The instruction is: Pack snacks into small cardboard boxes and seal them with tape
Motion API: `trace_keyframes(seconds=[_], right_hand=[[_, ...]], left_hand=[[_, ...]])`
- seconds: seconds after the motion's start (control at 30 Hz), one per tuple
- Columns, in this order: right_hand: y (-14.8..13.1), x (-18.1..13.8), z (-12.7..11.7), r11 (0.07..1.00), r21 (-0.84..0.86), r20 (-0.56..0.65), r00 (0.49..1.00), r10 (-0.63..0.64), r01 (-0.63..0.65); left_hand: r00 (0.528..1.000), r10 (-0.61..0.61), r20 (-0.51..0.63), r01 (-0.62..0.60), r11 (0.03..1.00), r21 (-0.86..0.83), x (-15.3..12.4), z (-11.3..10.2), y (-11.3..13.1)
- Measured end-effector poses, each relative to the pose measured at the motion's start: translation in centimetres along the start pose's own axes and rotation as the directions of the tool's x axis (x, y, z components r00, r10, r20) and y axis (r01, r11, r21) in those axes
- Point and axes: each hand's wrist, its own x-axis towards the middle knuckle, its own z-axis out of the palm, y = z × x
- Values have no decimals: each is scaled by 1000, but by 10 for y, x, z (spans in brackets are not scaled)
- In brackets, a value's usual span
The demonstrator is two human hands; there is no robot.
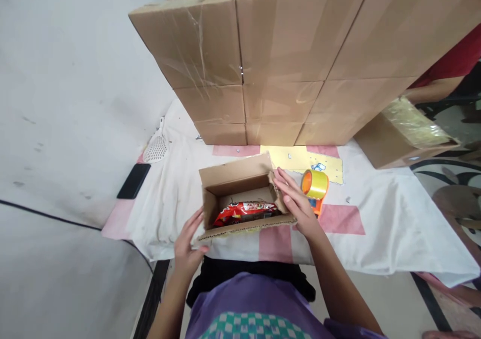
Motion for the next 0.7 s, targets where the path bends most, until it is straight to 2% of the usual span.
trace_keyframes(seconds=[0.03,0.1,0.2,0.27,0.37,0.43,0.5,0.6,0.67,0.7], right_hand=[[-3,3,2,1000,15,37,999,14,-15],[-6,7,5,998,28,90,995,46,-48],[-8,5,7,997,-2,92,993,74,-74],[-8,1,8,998,-18,61,996,58,-57],[-2,-1,12,992,82,-12,996,92,-91],[4,2,19,969,216,-75,987,141,-122],[10,9,26,938,324,-162,971,178,-118],[18,23,33,906,414,-322,916,241,-93],[22,32,33,893,440,-348,900,261,-89],[23,35,31,892,441,-322,911,257,-95]], left_hand=[[998,19,61,-19,1000,-2,-4,7,0],[995,8,96,-5,1000,-31,1,16,2],[998,-60,35,64,992,-111,18,19,5],[984,-176,-31,170,975,-147,26,21,6],[895,-418,-153,387,901,-196,33,29,9],[854,-488,-177,451,866,-215,38,34,14],[859,-490,-146,459,865,-205,44,36,18],[875,-474,-99,455,874,-168,50,34,24],[889,-453,-71,442,887,-132,52,33,26],[894,-444,-57,436,893,-114,52,33,27]])
